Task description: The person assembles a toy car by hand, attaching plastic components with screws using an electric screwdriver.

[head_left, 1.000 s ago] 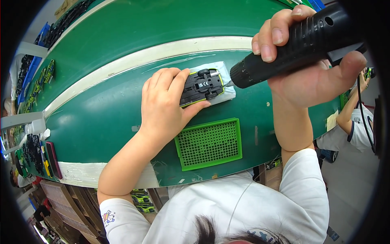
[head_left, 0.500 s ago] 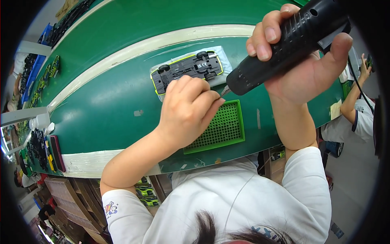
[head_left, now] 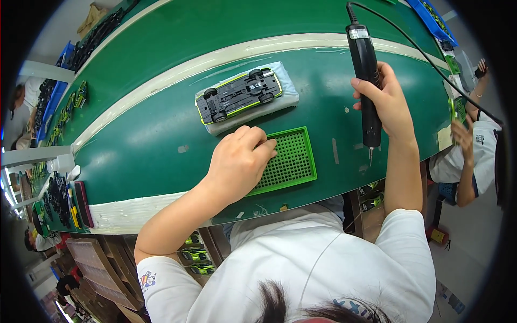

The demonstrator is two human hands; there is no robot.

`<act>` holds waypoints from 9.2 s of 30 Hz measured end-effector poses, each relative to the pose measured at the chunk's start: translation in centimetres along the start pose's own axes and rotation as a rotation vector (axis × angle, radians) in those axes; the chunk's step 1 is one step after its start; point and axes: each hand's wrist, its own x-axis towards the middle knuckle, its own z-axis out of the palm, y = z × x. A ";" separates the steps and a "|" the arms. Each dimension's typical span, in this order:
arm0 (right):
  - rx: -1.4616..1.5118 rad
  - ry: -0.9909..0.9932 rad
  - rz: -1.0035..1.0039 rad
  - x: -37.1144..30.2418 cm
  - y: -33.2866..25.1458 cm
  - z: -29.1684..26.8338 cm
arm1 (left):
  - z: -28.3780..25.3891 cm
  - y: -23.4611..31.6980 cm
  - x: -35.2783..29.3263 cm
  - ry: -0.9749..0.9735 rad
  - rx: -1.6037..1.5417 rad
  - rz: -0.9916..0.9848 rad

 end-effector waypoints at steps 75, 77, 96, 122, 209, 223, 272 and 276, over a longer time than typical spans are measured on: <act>0.162 0.086 -0.150 0.7 1.5 11.5 | -3.6 -4.7 4.3 0.072 0.005 -0.357; 0.194 0.029 -0.038 0.6 0.5 11.7 | -3.8 -4.9 4.2 0.062 -0.004 -0.364; 0.219 -0.070 -0.304 1.2 -5.7 14.3 | -3.0 -5.4 2.6 0.173 -0.302 -0.493; -0.345 -0.514 -0.558 3.5 -0.9 9.5 | -8.4 -10.7 -6.6 0.115 0.450 -0.693; 0.471 -0.523 0.261 0.4 -1.9 9.0 | -4.0 -1.2 1.1 0.284 -1.314 -0.697; 0.522 -0.567 0.293 0.6 -1.6 9.1 | -4.0 -1.3 1.0 0.272 -1.326 -0.669; 0.380 -0.101 -0.010 1.9 -1.6 6.6 | -4.1 -4.4 5.3 0.024 -0.076 -0.410; 0.393 -0.098 -0.017 1.8 -1.5 6.7 | -3.4 -4.3 5.0 0.032 -0.141 -0.425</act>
